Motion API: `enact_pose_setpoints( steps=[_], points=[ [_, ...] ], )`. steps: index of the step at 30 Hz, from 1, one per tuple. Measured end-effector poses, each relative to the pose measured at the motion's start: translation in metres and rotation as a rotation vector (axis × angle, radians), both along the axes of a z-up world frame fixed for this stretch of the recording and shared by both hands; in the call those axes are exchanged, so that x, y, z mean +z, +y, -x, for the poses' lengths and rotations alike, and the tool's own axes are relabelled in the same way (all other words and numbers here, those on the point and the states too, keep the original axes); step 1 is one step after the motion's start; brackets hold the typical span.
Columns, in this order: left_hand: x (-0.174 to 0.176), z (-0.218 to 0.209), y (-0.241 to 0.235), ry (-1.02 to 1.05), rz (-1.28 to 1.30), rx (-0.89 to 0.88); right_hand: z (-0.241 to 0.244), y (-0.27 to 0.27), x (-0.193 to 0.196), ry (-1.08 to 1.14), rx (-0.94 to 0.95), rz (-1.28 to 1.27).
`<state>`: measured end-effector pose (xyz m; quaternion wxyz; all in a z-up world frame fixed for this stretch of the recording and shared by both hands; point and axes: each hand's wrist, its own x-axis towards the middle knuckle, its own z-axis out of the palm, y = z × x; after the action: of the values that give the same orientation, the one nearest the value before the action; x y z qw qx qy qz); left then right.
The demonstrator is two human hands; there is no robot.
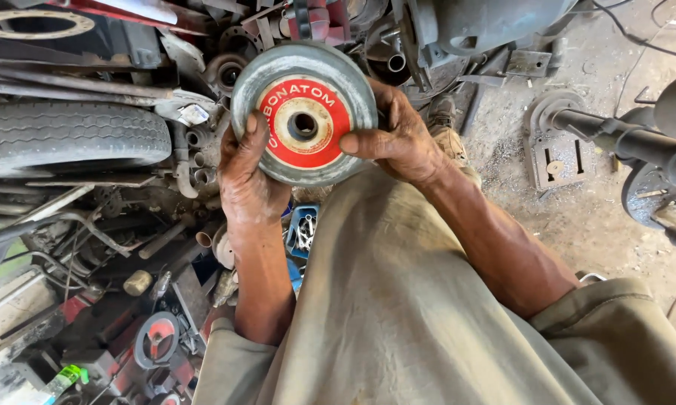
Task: Using a wrench to remove and inspect a grinding wheel from a bench grinder in a workshop.
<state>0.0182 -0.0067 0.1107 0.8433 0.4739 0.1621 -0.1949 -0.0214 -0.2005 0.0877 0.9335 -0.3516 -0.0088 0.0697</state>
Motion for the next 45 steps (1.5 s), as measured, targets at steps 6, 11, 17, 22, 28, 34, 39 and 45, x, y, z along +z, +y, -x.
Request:
enact_pose_setpoints(
  steps=[6,11,17,22,28,34,39,45],
  points=[
    [-0.004,0.000,-0.016,-0.117,-0.026,0.128,-0.002,0.024,0.025,0.249,-0.225,-0.055],
    [-0.014,-0.003,-0.002,-0.188,-0.310,-0.170,0.003,0.032,0.014,0.481,-0.394,-0.142],
    [0.003,0.008,-0.025,-0.254,-0.532,-0.267,0.001,0.022,0.010,0.422,-0.287,-0.283],
    [0.011,0.011,-0.037,-0.324,-0.701,-0.238,-0.007,0.014,0.008,0.375,-0.271,-0.135],
    [0.009,0.004,-0.035,-0.409,-0.853,-0.205,-0.014,0.003,-0.029,0.334,-0.118,0.759],
    [0.012,-0.005,-0.025,-0.500,-0.975,-0.338,-0.017,-0.004,-0.042,0.135,-0.159,1.074],
    [0.001,0.007,-0.016,-0.434,-1.025,-0.454,-0.006,0.003,-0.051,0.177,-0.014,1.175],
    [-0.034,0.045,-0.003,-0.284,-1.083,-0.535,0.030,0.015,-0.067,0.371,0.272,1.259]
  ],
)
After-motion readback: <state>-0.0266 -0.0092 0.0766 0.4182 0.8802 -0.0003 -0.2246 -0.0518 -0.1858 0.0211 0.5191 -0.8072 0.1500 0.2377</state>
